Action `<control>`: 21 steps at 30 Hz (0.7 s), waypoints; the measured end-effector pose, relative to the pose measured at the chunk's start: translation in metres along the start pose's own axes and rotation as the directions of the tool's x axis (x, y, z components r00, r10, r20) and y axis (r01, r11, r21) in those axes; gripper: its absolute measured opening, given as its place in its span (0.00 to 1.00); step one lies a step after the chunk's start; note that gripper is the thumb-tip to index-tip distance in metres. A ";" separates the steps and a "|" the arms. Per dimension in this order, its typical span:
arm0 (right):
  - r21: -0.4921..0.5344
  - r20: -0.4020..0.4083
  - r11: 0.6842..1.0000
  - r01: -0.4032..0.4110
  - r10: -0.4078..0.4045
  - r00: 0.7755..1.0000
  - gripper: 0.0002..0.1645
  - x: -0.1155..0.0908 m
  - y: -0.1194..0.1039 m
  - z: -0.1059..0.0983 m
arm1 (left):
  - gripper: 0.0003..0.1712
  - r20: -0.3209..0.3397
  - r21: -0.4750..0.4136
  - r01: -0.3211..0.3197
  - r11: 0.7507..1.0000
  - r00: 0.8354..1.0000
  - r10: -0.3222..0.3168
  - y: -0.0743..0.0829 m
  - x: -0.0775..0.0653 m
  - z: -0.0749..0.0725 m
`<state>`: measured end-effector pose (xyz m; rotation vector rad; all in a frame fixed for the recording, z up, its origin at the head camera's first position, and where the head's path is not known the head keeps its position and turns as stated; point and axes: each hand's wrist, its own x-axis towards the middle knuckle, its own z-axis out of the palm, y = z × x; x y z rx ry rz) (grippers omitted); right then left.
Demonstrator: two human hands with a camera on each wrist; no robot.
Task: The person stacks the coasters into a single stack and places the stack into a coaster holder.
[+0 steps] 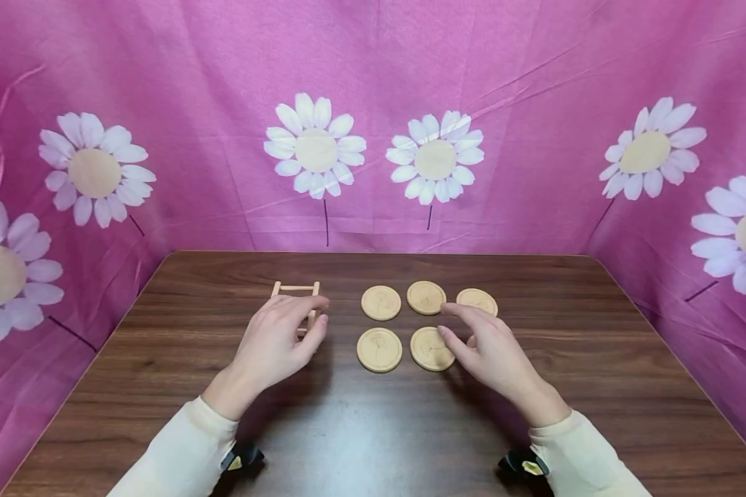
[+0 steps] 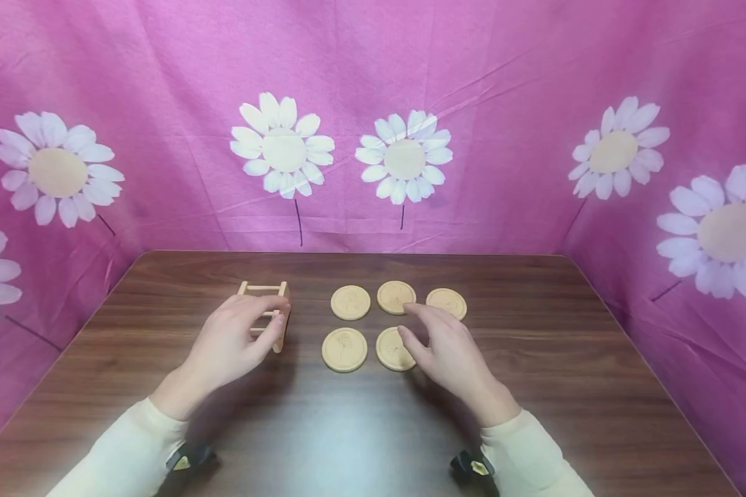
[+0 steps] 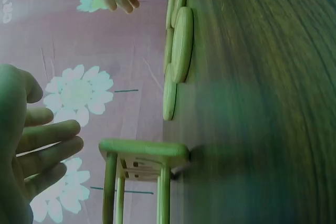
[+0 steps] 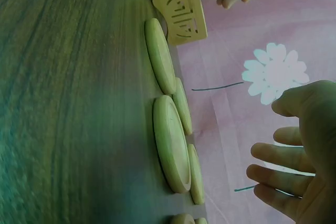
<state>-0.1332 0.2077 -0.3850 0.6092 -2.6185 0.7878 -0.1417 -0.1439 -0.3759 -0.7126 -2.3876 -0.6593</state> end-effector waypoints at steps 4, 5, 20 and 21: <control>0.043 0.006 0.999 0.029 -0.029 1.000 0.22 0.001 0.000 0.003 | 0.12 0.023 -0.025 0.010 1.000 1.000 -0.010 -0.006 -0.002 -0.003; 0.050 0.007 0.998 0.035 -0.035 0.999 0.22 0.001 0.000 0.004 | 0.12 0.026 -0.031 0.014 0.999 1.000 -0.014 -0.008 -0.003 -0.004; 0.073 0.083 0.995 0.071 -0.077 0.994 0.27 0.004 0.001 0.021 | 0.14 0.042 -0.038 0.057 0.998 0.998 -0.055 -0.032 -0.013 -0.017; 0.077 0.094 0.995 0.064 -0.071 0.993 0.28 0.004 0.001 0.022 | 0.14 0.038 -0.036 0.055 0.998 0.998 -0.054 -0.033 -0.014 -0.018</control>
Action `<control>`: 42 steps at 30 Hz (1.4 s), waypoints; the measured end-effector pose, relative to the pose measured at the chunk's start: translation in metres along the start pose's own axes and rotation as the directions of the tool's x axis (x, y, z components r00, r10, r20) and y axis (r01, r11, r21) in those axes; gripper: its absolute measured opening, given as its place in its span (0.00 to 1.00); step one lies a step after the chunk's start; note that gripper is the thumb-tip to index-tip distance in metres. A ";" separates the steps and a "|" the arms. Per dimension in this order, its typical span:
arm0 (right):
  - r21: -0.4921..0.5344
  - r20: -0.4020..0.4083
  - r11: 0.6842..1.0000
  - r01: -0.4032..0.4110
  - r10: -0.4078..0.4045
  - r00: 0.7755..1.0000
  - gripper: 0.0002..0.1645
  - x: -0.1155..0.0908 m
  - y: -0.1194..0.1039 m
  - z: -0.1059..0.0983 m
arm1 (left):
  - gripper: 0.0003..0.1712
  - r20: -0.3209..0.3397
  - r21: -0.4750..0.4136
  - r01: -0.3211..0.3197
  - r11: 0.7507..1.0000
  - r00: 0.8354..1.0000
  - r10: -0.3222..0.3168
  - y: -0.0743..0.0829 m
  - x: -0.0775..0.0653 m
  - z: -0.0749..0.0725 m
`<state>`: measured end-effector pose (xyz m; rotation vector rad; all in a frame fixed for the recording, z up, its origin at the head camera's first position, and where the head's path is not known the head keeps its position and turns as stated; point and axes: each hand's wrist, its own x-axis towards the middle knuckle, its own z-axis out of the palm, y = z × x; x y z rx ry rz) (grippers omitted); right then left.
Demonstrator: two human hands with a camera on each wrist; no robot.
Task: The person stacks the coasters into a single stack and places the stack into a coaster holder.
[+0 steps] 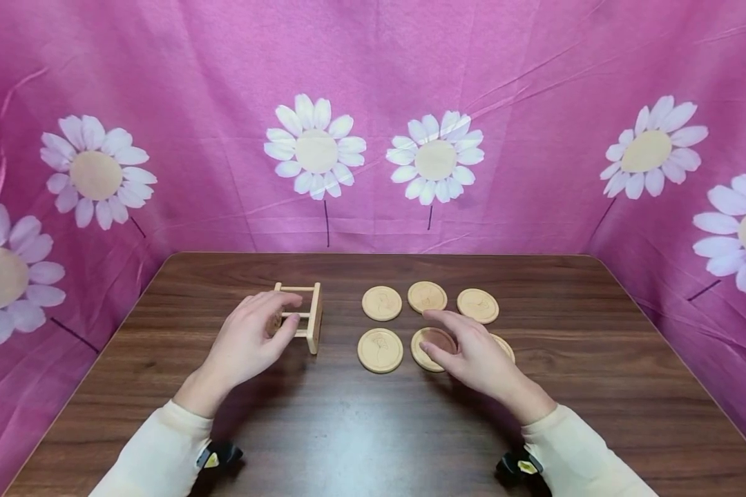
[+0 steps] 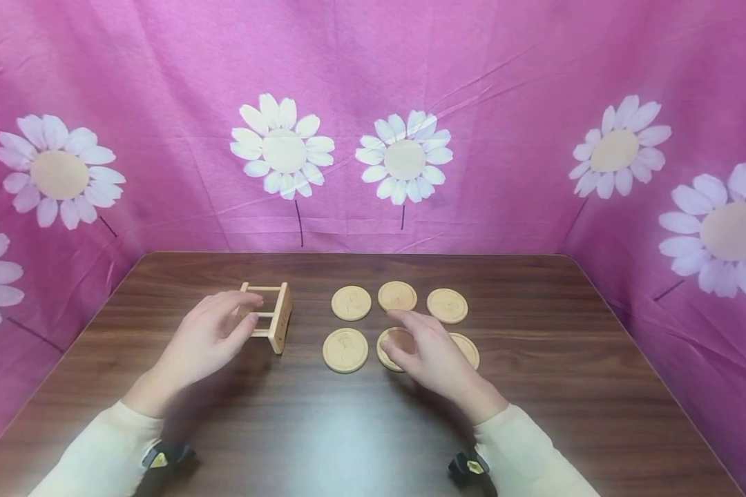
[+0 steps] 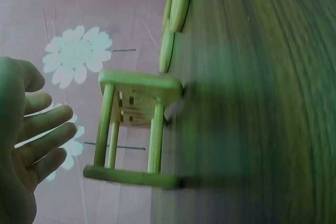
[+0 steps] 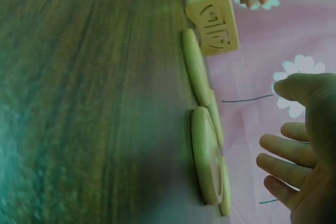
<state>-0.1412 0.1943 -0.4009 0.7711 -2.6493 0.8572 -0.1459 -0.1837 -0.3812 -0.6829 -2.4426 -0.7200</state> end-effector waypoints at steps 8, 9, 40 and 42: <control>0.006 0.078 0.998 -0.060 0.059 0.995 0.34 0.000 -0.004 0.008 | 0.14 0.003 0.011 0.015 1.000 1.000 -0.015 -0.011 -0.002 -0.008; 0.008 0.082 0.998 -0.058 0.057 0.995 0.34 0.001 -0.004 0.009 | 0.14 0.005 0.012 0.017 1.000 1.000 -0.017 -0.013 -0.003 -0.008; -0.046 0.150 0.996 0.070 -0.062 0.987 0.38 0.010 -0.009 0.033 | 0.15 0.119 0.052 0.108 0.993 0.986 -0.114 -0.047 -0.015 -0.021; -0.051 0.154 0.996 0.074 -0.065 0.986 0.38 0.011 -0.009 0.033 | 0.15 0.138 0.020 0.120 0.993 0.983 -0.121 -0.048 -0.015 -0.020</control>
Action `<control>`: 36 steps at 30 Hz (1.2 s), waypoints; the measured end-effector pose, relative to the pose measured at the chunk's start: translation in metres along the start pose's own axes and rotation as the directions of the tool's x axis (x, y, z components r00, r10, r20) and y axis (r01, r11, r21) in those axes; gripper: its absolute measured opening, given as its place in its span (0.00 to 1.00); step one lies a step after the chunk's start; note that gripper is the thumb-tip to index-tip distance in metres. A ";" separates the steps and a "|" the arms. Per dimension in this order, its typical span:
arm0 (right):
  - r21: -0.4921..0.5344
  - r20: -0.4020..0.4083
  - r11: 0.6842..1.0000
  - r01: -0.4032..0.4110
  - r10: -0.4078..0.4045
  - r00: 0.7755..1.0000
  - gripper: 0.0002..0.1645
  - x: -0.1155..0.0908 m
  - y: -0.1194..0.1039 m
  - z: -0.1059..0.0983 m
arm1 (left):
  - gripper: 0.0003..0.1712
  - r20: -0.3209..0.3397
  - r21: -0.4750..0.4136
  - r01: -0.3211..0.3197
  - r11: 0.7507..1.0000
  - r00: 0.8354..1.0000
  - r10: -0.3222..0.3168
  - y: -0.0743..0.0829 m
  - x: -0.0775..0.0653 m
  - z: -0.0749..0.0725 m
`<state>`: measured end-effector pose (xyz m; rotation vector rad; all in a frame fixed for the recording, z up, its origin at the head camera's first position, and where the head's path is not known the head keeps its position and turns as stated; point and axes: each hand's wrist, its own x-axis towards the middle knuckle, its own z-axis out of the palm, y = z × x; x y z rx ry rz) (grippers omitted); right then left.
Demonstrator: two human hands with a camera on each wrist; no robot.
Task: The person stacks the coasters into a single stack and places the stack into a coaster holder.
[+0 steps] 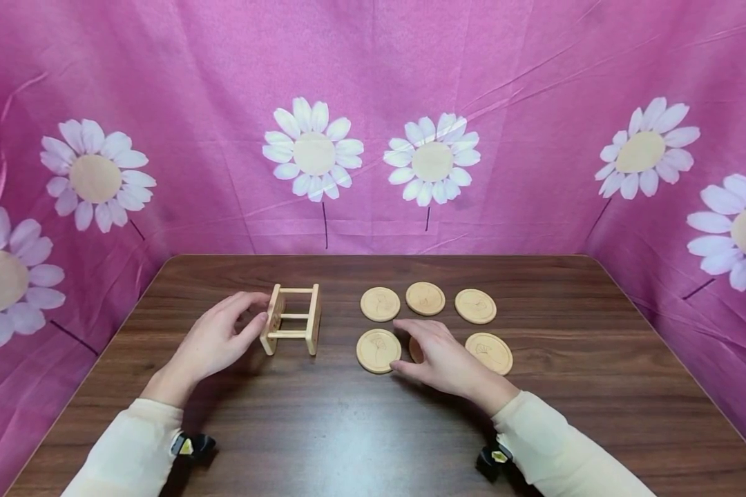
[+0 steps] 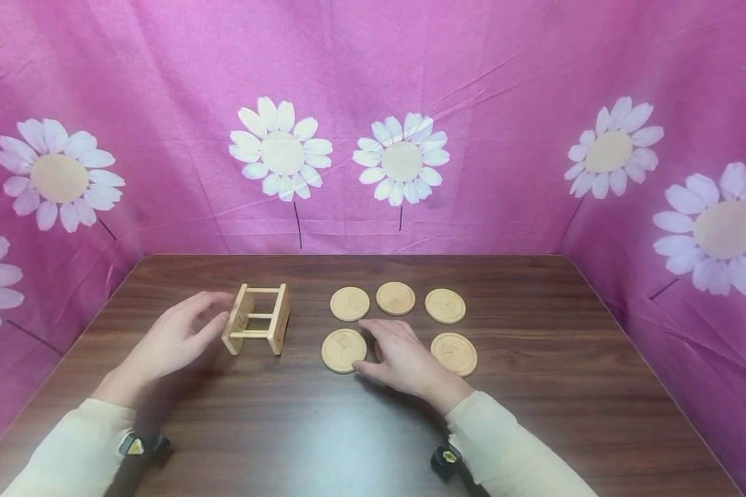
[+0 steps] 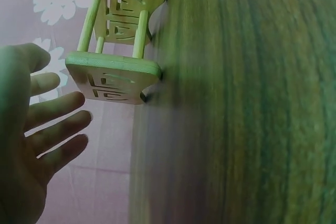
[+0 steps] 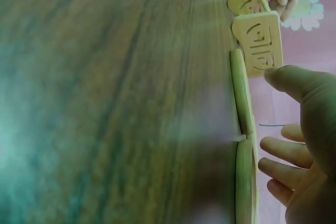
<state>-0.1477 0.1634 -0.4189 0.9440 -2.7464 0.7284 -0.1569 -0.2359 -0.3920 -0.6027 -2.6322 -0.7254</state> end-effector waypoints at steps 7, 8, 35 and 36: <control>-0.025 0.023 1.000 0.016 -0.016 1.000 0.41 0.004 -0.002 0.005 | 0.17 0.037 -0.096 0.016 0.995 0.999 -0.013 -0.008 0.001 0.005; -0.019 0.031 1.000 0.006 -0.006 0.999 0.42 0.005 -0.003 0.005 | 0.18 0.044 -0.101 0.023 0.995 0.999 -0.019 -0.009 0.001 0.006; -0.040 0.119 0.999 -0.023 0.028 0.993 0.46 0.011 -0.013 0.014 | 0.22 0.186 -0.219 0.091 0.972 0.981 -0.050 -0.015 0.001 0.007; -0.040 0.120 0.999 -0.024 0.029 0.992 0.46 0.011 -0.013 0.015 | 0.22 0.188 -0.221 0.095 0.971 0.981 -0.053 -0.015 0.001 0.007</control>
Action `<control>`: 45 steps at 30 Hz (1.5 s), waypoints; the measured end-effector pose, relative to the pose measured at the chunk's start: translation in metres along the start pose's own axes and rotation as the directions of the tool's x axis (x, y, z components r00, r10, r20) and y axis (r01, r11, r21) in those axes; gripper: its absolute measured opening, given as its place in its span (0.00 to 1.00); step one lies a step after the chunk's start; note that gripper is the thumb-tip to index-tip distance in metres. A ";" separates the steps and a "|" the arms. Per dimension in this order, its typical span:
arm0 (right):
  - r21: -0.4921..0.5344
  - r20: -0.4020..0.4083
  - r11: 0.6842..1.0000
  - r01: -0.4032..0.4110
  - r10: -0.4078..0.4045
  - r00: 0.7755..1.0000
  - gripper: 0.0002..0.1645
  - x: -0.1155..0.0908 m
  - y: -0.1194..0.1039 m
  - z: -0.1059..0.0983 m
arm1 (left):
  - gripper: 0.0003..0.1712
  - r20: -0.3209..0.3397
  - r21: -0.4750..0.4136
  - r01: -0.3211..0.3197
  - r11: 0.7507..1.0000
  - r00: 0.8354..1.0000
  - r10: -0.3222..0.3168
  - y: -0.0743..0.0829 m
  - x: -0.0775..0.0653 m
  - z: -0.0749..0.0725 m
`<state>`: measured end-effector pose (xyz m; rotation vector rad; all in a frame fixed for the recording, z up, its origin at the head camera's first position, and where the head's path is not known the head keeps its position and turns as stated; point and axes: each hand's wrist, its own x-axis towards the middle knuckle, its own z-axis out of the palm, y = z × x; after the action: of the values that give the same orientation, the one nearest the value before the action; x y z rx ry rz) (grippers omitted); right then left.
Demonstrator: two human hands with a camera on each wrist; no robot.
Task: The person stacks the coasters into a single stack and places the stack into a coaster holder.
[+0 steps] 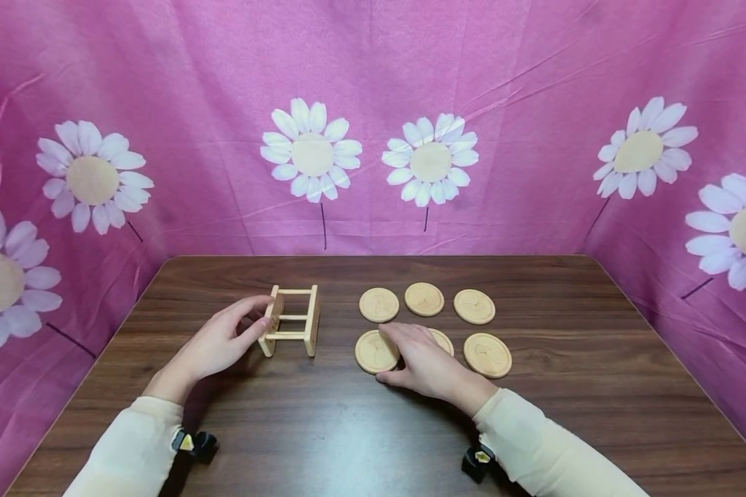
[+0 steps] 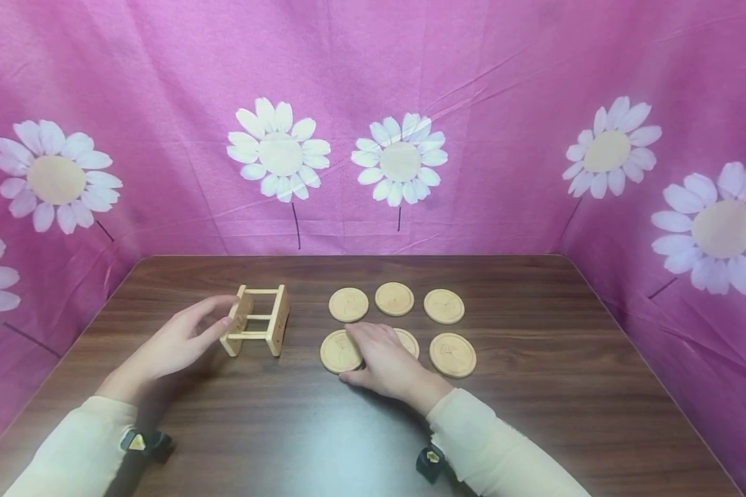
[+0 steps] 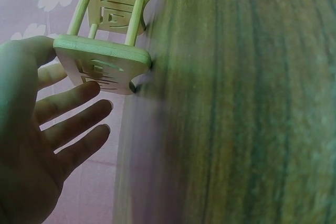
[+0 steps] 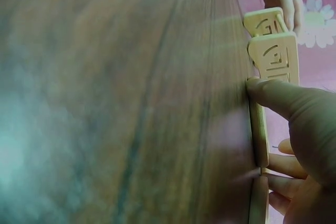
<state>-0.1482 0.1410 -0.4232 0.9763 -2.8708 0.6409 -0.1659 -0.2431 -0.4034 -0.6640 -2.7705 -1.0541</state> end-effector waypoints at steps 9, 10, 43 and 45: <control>-0.014 -0.028 1.000 0.024 -0.025 0.999 0.44 0.002 -0.001 0.002 | 0.22 -0.004 -0.011 -0.007 1.000 1.000 0.006 -0.002 0.001 0.002; -0.018 -0.031 1.000 0.026 -0.026 0.999 0.44 0.002 -0.001 0.002 | 0.22 -0.004 -0.013 -0.006 1.000 1.000 0.006 -0.002 0.001 0.002; -0.018 -0.126 1.000 0.015 -0.017 0.992 0.40 -0.011 0.007 -0.010 | 0.22 0.008 -0.050 0.025 0.998 1.000 -0.025 -0.002 0.000 0.002; -0.013 -0.140 1.000 0.023 -0.024 0.990 0.40 -0.013 0.009 -0.012 | 0.22 0.009 -0.049 0.024 0.998 1.000 -0.024 -0.002 0.000 0.002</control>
<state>-0.1439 0.1597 -0.4181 0.9228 -2.7340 0.6623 -0.1665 -0.2435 -0.4062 -0.6439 -2.7747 -1.1302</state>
